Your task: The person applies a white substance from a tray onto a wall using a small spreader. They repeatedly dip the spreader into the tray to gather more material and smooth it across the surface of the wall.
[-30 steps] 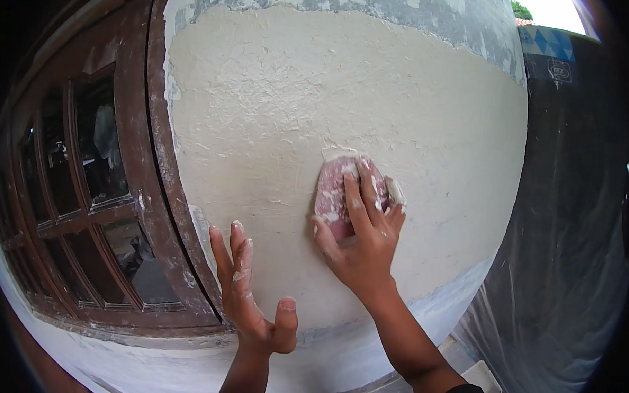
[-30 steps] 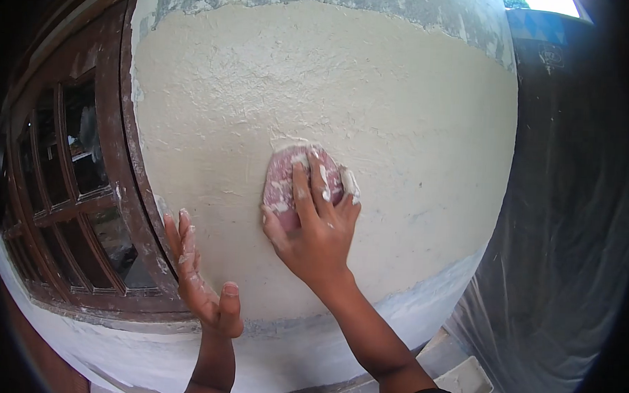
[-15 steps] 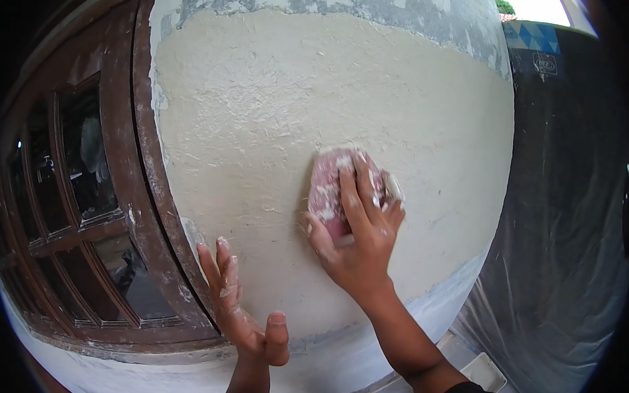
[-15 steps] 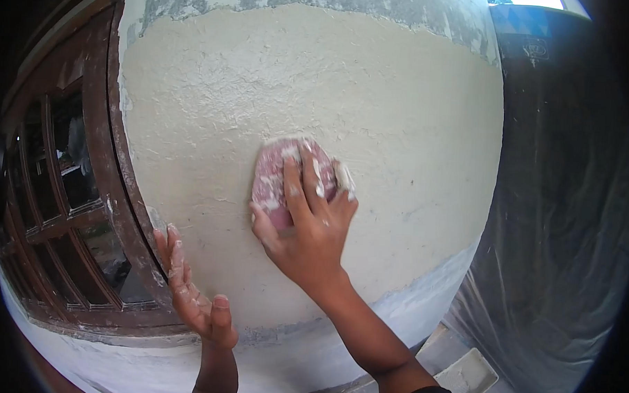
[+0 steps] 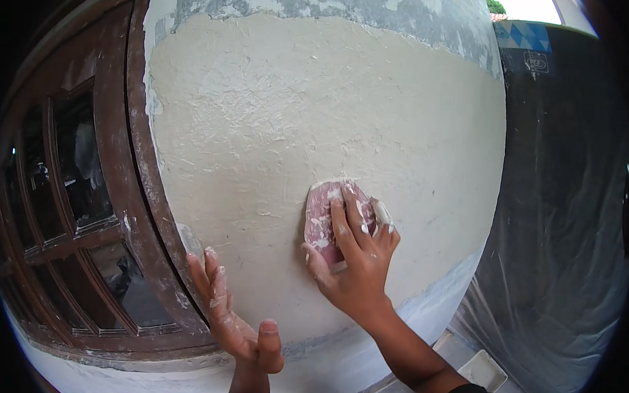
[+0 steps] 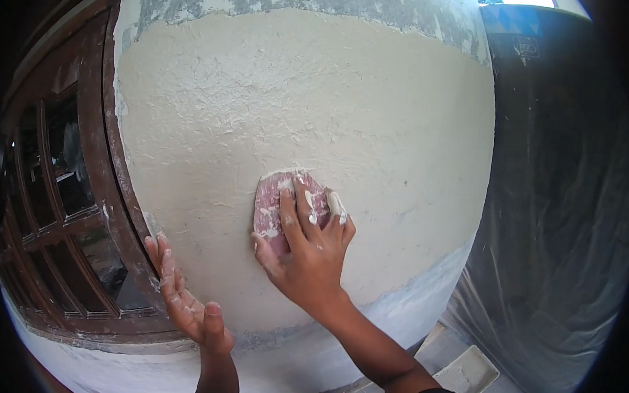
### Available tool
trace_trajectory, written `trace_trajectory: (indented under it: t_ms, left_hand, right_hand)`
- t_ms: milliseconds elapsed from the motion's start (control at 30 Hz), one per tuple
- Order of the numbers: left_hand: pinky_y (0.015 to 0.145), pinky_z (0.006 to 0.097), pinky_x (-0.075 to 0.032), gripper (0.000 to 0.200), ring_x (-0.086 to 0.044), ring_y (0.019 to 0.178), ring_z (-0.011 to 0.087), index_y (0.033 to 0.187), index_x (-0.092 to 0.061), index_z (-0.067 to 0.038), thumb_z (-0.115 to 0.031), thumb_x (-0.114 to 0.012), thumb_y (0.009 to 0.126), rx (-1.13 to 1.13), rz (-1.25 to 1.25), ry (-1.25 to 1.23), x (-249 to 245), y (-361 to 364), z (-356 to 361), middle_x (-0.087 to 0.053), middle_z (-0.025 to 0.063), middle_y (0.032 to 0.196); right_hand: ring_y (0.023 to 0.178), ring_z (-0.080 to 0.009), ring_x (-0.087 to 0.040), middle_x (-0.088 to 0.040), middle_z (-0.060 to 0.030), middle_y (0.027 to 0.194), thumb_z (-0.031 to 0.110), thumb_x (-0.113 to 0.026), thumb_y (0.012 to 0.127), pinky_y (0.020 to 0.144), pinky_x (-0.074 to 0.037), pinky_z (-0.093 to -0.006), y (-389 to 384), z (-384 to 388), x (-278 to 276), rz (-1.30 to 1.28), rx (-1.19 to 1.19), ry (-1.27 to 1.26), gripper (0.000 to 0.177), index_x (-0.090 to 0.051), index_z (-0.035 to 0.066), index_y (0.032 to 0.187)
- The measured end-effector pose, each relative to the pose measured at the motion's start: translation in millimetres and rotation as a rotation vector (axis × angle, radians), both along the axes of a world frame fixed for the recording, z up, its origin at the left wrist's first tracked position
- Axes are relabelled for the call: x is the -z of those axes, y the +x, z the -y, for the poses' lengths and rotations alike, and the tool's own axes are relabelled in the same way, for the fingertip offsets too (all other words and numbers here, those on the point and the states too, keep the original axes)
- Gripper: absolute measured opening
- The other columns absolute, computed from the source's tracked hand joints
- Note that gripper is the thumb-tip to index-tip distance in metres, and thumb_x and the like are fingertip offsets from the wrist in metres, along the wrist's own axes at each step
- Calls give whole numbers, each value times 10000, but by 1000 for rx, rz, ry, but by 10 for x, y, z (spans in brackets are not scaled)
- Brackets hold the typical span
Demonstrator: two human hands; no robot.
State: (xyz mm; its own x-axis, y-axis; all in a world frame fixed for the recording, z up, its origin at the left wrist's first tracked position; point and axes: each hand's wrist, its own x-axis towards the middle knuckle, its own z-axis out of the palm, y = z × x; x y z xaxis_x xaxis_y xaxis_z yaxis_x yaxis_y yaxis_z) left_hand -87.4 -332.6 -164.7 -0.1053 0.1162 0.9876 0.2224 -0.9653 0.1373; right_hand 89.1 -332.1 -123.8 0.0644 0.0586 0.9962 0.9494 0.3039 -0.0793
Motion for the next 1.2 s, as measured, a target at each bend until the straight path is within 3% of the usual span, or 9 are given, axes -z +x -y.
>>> trace_trajectory:
  t_ms: [167, 300, 500, 567, 767, 867, 1033, 1200]
  left_hand:
    - [1182, 595, -207, 813, -195, 1503, 486, 1502, -305, 96, -405, -547, 910, -4, -3, -22, -67, 18, 13, -127, 370, 1605]
    - [1184, 596, -204, 822, -205, 1501, 483, 1500, -302, 104, -415, -551, 914, 26, 18, -18, -33, 16, 27, -122, 367, 1607]
    - [1193, 589, -199, 829, -205, 1502, 479, 1500, -297, 110, -424, -554, 919, 15, 6, -49, -39, 27, 54, -110, 359, 1613]
    - [1193, 588, -199, 829, -203, 1503, 477, 1499, -299, 110, -429, -552, 922, 20, 5, -43, -5, 0, 68, -112, 358, 1613]
    - [1190, 585, -195, 840, -192, 1512, 463, 1498, -305, 106, -450, -554, 920, 15, 23, -46, -84, 71, 71, -139, 363, 1607]
    - [1192, 582, -186, 838, -178, 1518, 458, 1500, -304, 99, -449, -557, 919, -1, 16, -50, -75, 69, 118, -164, 366, 1600]
    - [1193, 584, -171, 836, -129, 1530, 455, 1503, -304, 88, -448, -560, 914, 70, 25, -67, -66, 129, 44, -218, 361, 1589]
    - [1195, 581, -175, 837, -125, 1533, 450, 1506, -290, 91, -448, -550, 921, 24, 14, -63, -73, 84, 130, -196, 364, 1595]
  right_hand:
    - [1264, -468, -463, -600, -158, 1397, 343, -835, 736, 1045, -267, -547, -23, -114, -388, -13, 58, 89, 744, -593, 56, 1377]
    - [1256, -481, -467, -579, -167, 1419, 327, -812, 772, 1038, -277, -538, -45, 50, -92, 2, 25, -47, 694, -594, 41, 1366]
    - [1258, -480, -479, -577, -172, 1421, 339, -833, 738, 1023, -273, -544, -54, -81, -332, -10, 24, 107, 718, -604, 41, 1350]
    - [1269, -451, -489, -578, -183, 1431, 245, -854, 697, 1036, -284, -508, -69, 30, -102, -10, 9, -50, 748, -600, 38, 1369]
    - [1252, -477, -483, -576, -166, 1421, 311, -812, 768, 1015, -280, -549, 75, -37, -360, 10, 28, 76, 739, -547, 51, 1407]
    - [1263, -460, -488, -571, -182, 1435, 271, -821, 735, 1034, -283, -496, 65, 67, -145, 27, 58, -56, 736, -578, 35, 1388]
    - [1255, -440, -499, -574, -178, 1433, 265, -817, 738, 1019, -278, -486, 186, 98, -366, 44, 43, 23, 732, -574, 32, 1388]
    - [1249, -433, -509, -586, -165, 1425, 287, -820, 746, 1017, -281, -479, 244, 135, -186, 71, 94, -46, 730, -578, 49, 1393]
